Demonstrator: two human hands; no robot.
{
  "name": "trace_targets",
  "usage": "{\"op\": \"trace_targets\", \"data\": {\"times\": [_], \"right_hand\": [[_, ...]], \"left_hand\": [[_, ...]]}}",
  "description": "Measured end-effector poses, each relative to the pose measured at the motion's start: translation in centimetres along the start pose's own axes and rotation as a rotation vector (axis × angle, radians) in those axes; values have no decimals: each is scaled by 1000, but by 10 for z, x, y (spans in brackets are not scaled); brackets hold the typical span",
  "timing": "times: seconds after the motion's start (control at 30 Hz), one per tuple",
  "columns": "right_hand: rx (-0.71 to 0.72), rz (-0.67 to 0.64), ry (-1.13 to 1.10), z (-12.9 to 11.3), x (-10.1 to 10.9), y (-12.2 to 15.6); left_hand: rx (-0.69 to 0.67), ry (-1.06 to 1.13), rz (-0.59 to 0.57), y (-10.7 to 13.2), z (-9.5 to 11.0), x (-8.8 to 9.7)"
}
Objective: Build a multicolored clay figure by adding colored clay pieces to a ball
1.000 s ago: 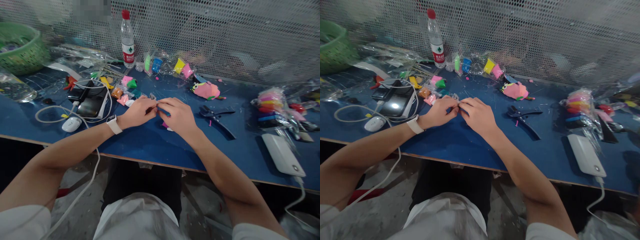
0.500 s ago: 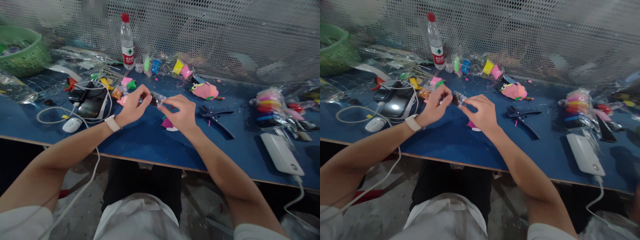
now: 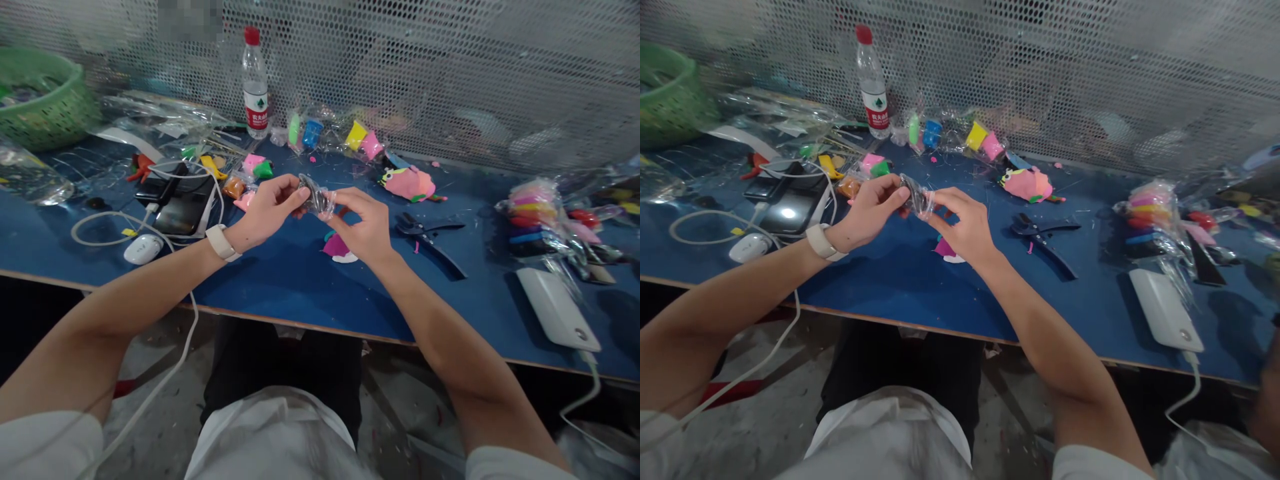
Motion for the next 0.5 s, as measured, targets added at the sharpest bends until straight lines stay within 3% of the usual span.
{"op": "trace_targets", "data": {"times": [0.23, 0.5], "right_hand": [[80, -8, 43, 1, -2, 1], [95, 0, 107, -5, -1, 3]], "left_hand": [[-34, -55, 33, 1, 0, 0], [19, -48, -118, 1, 3, -1]]}}
Point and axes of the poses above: each hand's wrist, its own y-axis away from the middle knuckle, its own x-axis out of the back of the hand, z = x × y, the point moved 3 cm from there along -y, towards the middle knuckle, and after that the axes turned 10 degrees about y, right-handed, at the moved point
